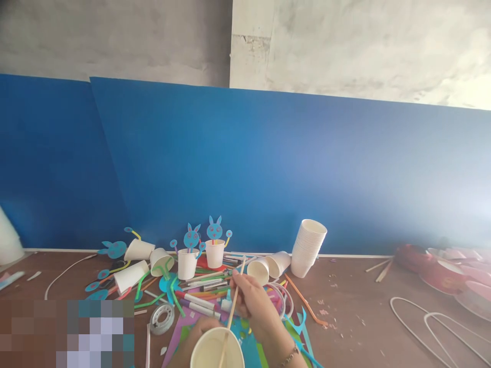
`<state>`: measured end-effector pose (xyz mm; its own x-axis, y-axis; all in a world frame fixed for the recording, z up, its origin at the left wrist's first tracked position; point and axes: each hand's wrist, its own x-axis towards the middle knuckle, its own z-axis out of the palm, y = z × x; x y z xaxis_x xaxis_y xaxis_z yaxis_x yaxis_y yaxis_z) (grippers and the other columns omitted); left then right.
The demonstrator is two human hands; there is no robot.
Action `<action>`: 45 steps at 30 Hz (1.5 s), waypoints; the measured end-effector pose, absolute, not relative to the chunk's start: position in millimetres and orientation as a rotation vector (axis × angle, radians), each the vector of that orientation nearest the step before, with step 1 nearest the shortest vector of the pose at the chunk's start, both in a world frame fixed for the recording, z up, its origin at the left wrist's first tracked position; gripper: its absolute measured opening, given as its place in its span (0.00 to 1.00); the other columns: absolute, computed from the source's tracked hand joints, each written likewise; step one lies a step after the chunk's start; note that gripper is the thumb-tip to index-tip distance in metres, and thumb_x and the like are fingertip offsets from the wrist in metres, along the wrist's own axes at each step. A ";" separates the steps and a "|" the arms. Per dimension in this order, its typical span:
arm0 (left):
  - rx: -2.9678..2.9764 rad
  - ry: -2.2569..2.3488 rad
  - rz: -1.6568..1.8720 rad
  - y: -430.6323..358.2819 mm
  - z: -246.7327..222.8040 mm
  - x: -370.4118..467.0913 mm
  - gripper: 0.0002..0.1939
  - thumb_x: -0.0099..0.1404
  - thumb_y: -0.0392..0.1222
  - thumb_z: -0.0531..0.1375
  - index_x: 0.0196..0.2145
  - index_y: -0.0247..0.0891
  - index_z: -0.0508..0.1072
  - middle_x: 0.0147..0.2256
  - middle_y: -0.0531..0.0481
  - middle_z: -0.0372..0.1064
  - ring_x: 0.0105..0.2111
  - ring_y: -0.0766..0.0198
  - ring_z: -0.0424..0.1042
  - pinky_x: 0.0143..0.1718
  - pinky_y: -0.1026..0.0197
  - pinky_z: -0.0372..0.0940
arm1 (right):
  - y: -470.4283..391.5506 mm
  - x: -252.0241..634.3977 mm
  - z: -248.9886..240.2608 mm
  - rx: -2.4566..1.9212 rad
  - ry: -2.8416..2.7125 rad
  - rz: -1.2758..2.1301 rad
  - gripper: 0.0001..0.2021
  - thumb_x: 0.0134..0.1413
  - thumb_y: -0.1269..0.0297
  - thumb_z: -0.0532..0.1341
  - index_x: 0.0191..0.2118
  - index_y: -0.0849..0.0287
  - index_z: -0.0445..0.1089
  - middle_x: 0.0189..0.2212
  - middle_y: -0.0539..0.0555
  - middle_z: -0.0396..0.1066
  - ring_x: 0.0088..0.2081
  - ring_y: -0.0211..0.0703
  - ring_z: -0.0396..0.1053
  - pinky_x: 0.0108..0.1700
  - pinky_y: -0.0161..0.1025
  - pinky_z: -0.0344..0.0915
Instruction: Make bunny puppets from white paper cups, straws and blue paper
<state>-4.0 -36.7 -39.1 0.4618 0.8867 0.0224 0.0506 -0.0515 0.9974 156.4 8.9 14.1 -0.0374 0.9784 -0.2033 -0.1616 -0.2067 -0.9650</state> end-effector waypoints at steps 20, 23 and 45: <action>1.323 0.694 0.874 -37.6 -12.1 -9.6 0.44 0.37 0.50 0.75 0.52 0.42 0.67 0.47 0.45 0.70 0.50 0.45 0.67 0.52 0.51 0.61 | 19.5 166.9 8.1 -1.044 -0.755 1.706 0.26 0.30 0.44 0.72 0.22 0.59 0.60 0.11 0.39 0.53 0.13 0.23 0.44 0.17 0.27 0.36; 1.283 0.705 0.865 -38.0 -14.4 -11.5 0.43 0.41 0.49 0.72 0.55 0.43 0.65 0.47 0.44 0.70 0.46 0.46 0.70 0.47 0.50 0.66 | 13.9 161.1 10.6 -1.044 -0.769 1.769 0.26 0.32 0.45 0.71 0.21 0.58 0.59 0.11 0.39 0.53 0.13 0.24 0.44 0.17 0.28 0.37; 1.356 1.064 1.434 -18.2 -50.5 -9.9 0.30 0.58 0.48 0.63 0.56 0.41 0.62 0.55 0.40 0.65 0.57 0.47 0.62 0.58 0.49 0.55 | -13.2 150.9 39.6 -1.475 -1.792 1.188 0.23 0.57 0.46 0.54 0.18 0.58 0.61 0.15 0.47 0.61 0.20 0.34 0.57 0.24 0.34 0.52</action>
<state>-9.9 -18.2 -50.5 -0.0285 0.9662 0.2562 -0.0351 -0.2571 0.9658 150.9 -13.2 39.6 -0.2655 0.9553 -0.1299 0.4914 0.0182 -0.8707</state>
